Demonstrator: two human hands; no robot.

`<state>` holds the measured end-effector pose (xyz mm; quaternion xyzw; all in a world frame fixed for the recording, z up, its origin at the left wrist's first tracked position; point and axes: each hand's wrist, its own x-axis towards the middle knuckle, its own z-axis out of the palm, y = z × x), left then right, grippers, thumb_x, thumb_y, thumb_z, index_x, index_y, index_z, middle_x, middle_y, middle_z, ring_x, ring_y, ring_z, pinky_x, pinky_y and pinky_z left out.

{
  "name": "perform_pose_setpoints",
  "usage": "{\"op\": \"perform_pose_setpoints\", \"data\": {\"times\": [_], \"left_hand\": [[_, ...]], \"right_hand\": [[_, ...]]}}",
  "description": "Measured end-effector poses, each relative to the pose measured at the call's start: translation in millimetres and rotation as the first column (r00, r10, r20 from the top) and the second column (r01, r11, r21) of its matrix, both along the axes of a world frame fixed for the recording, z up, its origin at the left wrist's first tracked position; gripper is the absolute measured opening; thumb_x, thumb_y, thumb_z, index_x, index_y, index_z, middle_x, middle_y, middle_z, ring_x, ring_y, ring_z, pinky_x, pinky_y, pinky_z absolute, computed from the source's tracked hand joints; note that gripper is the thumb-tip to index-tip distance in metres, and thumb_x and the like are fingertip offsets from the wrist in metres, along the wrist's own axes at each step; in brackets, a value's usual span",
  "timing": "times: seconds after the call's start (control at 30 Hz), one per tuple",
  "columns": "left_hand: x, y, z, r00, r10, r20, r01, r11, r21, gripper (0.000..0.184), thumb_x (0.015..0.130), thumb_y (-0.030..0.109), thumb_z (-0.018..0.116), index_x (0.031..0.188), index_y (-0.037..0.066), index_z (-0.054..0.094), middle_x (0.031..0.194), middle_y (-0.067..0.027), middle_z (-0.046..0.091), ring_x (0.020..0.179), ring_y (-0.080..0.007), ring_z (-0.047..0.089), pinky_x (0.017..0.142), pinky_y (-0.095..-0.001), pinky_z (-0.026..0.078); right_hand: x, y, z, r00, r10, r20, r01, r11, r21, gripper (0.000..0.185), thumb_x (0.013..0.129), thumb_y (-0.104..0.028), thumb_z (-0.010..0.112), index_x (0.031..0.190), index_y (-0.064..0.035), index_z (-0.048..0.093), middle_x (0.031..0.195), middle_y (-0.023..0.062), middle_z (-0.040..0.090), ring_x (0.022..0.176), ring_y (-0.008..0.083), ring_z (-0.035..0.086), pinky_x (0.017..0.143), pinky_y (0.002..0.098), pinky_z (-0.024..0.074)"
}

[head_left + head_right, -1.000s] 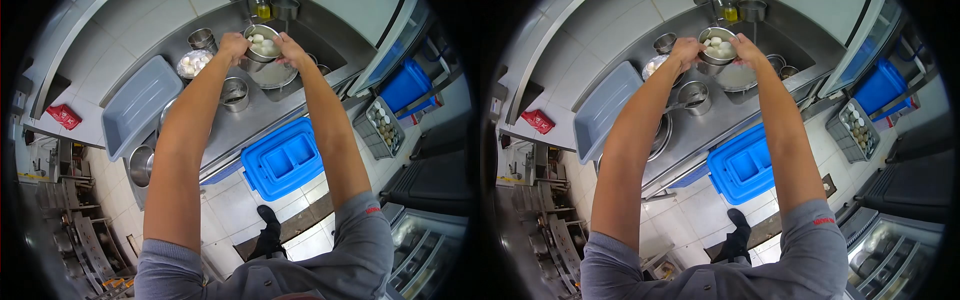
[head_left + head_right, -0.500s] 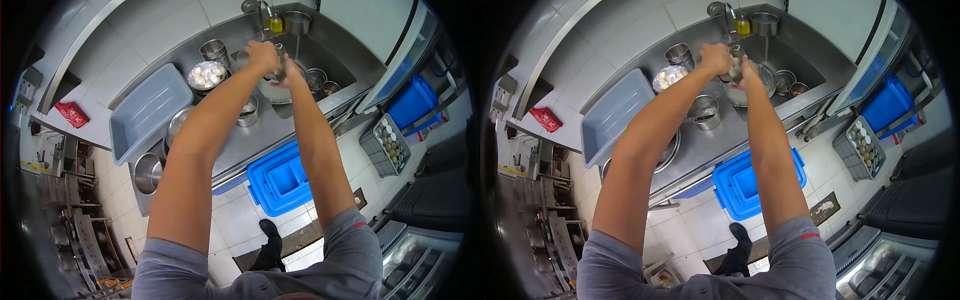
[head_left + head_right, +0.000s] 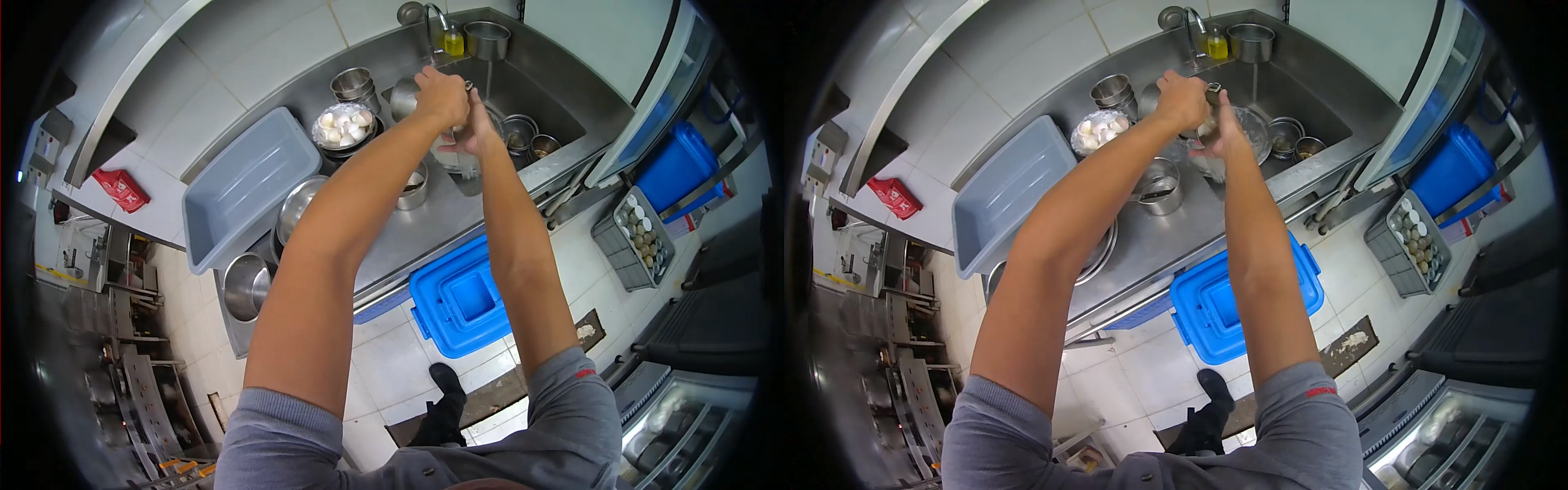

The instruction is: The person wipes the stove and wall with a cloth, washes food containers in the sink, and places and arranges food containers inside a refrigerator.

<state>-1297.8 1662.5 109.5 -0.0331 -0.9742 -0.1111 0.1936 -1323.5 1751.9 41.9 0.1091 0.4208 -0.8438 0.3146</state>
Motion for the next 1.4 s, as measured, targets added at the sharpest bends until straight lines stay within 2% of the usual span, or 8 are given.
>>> {"op": "perform_pose_setpoints", "data": {"times": [0.5,0.73,0.83,0.97,1.07,1.2,1.37,1.4], "left_hand": [[28.6,-9.1,6.7,0.978,-0.189,0.082,0.192,0.981,-0.032,0.03,0.073,0.014,0.061,0.1,0.007,0.072,0.111,-0.0364,0.05,0.11,-0.0481,0.042,0.092,-0.0503,0.044],[22.6,-52.6,8.5,0.998,-0.063,-0.008,0.063,0.967,0.247,0.018,0.075,0.014,0.064,0.091,0.006,0.068,0.078,-0.0141,0.058,0.077,-0.0357,0.059,0.079,-0.0516,0.051],[85.5,-96.4,24.2,0.888,-0.241,0.391,-0.321,0.283,0.904,0.009,0.08,0.009,0.063,0.085,0.005,0.058,0.074,-0.0071,0.053,0.062,-0.0215,0.056,0.072,-0.0467,0.055],[238.3,-134.2,15.1,0.914,-0.281,0.293,-0.326,-0.075,0.942,0.005,0.084,0.004,0.058,0.084,0.005,0.053,0.075,-0.0048,0.053,0.066,-0.0168,0.057,0.068,-0.0377,0.057],[351.0,-139.7,14.4,0.955,-0.108,0.276,-0.29,-0.149,0.945,0.009,0.086,0.003,0.056,0.078,0.006,0.052,0.076,-0.0043,0.054,0.068,-0.0167,0.058,0.068,-0.0374,0.057],[511.4,-168.3,-14.1,0.927,0.168,0.334,-0.309,-0.161,0.937,0.017,0.083,0.002,0.057,0.069,0.007,0.048,0.077,-0.0042,0.056,0.07,-0.0156,0.059,0.067,-0.038,0.056],[680.3,-180.1,-45.2,0.793,0.567,0.225,-0.394,0.195,0.898,0.013,0.078,0.002,0.06,0.068,0.001,0.053,0.067,-0.0076,0.058,0.06,-0.0143,0.058,0.054,-0.0293,0.049],[713.3,-183.3,-43.7,0.761,0.54,0.36,-0.45,0.04,0.892,0.012,0.078,0.002,0.061,0.068,0.0,0.054,0.062,-0.0082,0.056,0.058,-0.0141,0.057,0.048,-0.0301,0.044]], "right_hand": [[20.5,-0.7,-2.4,0.996,-0.082,-0.033,0.079,0.992,-0.103,0.081,0.087,-0.077,0.027,0.146,-0.0219,0.032,0.15,0.0118,0.035,0.135,0.0424,0.032,0.1,0.0762,0.0144],[37.7,11.4,43.0,0.972,-0.056,-0.228,0.066,0.997,0.036,0.064,0.095,-0.063,0.035,0.143,-0.0206,0.035,0.144,0.0121,0.042,0.124,0.0388,0.047,0.091,0.0722,0.0342],[81.9,15.8,92.6,0.892,0.178,-0.414,0.038,0.885,0.464,0.053,0.097,-0.047,0.044,0.141,-0.0178,0.039,0.139,0.0126,0.048,0.117,0.0355,0.052,0.083,0.0593,0.0479],[178.1,-10.4,118.7,0.653,0.559,-0.51,0.033,0.652,0.757,0.047,0.095,-0.035,0.051,0.135,-0.0101,0.048,0.131,0.016,0.054,0.115,0.0289,0.055,0.079,0.0412,0.0539],[250.3,-45.3,92.2,0.044,0.701,-0.711,0.452,0.621,0.64,0.043,0.097,-0.034,0.048,0.13,-0.0054,0.052,0.124,0.018,0.058,0.1,0.0268,0.062,0.066,0.0304,0.0534],[346.4,-97.0,91.2,0.371,0.69,-0.622,-0.272,0.721,0.638,0.039,0.1,-0.03,0.048,0.124,-0.001,0.056,0.115,0.0121,0.063,0.093,0.0166,0.062,0.079,0.0324,0.0508],[477.5,-234.7,64.9,-0.219,0.797,-0.563,-0.352,0.474,0.807,0.037,0.097,-0.033,0.053,0.094,0.0005,0.068,0.08,0.0057,0.068,0.078,0.0104,0.058,0.067,0.0297,0.0472],[512.9,-262.7,49.7,-0.342,0.817,-0.464,-0.405,0.318,0.858,0.034,0.094,-0.032,0.056,0.09,-0.0008,0.069,0.074,0.008,0.067,0.07,0.0147,0.057,0.065,0.0323,0.0467]]}}
